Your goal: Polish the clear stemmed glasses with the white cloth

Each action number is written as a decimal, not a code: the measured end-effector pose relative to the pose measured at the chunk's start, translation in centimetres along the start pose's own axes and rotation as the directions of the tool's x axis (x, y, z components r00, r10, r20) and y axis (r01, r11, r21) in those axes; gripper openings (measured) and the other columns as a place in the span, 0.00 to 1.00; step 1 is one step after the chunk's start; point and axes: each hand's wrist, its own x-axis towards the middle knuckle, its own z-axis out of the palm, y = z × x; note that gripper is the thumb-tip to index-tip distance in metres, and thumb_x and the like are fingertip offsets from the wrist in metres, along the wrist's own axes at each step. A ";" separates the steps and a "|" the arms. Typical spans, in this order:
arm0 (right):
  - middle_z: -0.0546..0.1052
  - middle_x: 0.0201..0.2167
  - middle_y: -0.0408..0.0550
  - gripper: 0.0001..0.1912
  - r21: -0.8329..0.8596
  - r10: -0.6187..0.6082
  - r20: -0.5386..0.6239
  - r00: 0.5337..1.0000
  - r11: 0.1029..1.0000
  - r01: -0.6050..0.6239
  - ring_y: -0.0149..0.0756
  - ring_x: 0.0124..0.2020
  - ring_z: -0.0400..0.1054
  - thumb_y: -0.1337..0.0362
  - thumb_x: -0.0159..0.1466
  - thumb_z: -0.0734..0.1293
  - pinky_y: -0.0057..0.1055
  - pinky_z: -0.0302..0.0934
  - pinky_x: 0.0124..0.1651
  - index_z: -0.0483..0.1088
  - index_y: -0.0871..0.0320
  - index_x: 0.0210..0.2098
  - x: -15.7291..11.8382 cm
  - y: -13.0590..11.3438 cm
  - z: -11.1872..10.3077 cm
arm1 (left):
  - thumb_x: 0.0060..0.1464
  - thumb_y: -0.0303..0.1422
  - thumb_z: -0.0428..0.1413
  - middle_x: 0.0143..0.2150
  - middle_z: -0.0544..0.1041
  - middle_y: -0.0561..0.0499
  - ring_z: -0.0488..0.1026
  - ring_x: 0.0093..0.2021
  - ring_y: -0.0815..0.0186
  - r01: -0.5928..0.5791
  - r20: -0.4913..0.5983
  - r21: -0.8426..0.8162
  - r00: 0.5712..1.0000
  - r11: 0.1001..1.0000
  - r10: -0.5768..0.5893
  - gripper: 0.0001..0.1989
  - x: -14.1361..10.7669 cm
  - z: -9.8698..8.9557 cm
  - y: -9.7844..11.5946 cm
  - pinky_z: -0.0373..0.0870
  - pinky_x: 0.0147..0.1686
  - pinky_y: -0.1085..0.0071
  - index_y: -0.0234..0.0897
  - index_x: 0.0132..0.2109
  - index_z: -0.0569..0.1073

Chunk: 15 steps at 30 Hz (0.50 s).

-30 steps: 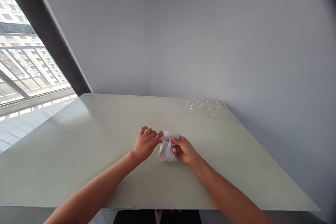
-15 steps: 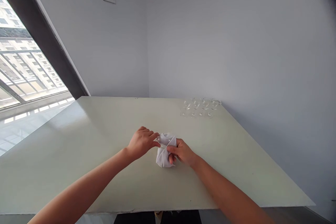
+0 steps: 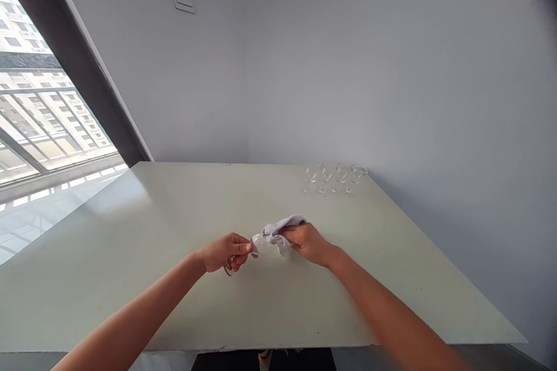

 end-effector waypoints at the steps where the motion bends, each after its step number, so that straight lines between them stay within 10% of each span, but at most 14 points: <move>1: 0.75 0.43 0.44 0.18 0.009 0.024 -0.059 0.998 1.000 -0.023 0.37 0.43 0.69 0.69 0.61 0.58 0.32 0.62 0.41 0.70 0.50 0.47 -0.2 0.2 -0.3 | 0.47 0.50 0.52 0.19 0.59 0.58 0.57 0.19 0.75 -0.002 -0.044 -0.006 0.999 1.000 0.002 0.23 0.1 0.0 -0.2 0.57 0.22 0.74 0.33 0.38 0.72; 5: 0.66 0.55 0.44 0.21 -0.019 0.106 -0.297 0.949 0.993 -0.117 0.40 0.53 0.63 0.66 0.63 0.57 0.37 0.57 0.51 0.60 0.48 0.56 -0.9 -0.6 -1.3 | 0.49 0.48 0.49 0.22 0.62 0.56 0.60 0.22 0.72 0.011 -0.360 0.258 0.929 0.966 0.086 0.19 0.2 0.1 -0.3 0.54 0.22 0.75 0.37 0.36 0.71; 8: 0.68 0.53 0.44 0.23 -0.178 0.006 -0.204 0.979 0.983 -0.043 0.43 0.52 0.63 0.61 0.62 0.61 0.43 0.48 0.58 0.59 0.46 0.56 -0.8 -2.6 -1.2 | 0.51 0.43 0.48 0.21 0.64 0.56 0.60 0.23 0.71 0.091 -0.493 0.608 0.822 0.789 0.285 0.13 0.3 0.5 0.1 0.51 0.22 0.75 0.41 0.34 0.71; 15: 0.69 0.52 0.48 0.22 -0.158 -0.115 -0.047 0.992 0.982 0.106 0.44 0.53 0.62 0.59 0.63 0.59 0.45 0.47 0.58 0.60 0.52 0.57 1.6 -5.3 0.6 | 0.49 0.22 0.44 0.24 0.68 0.51 0.63 0.24 0.68 -0.026 -0.086 0.988 0.722 0.150 0.687 0.10 0.6 2.1 1.0 0.53 0.25 0.72 0.37 0.28 0.68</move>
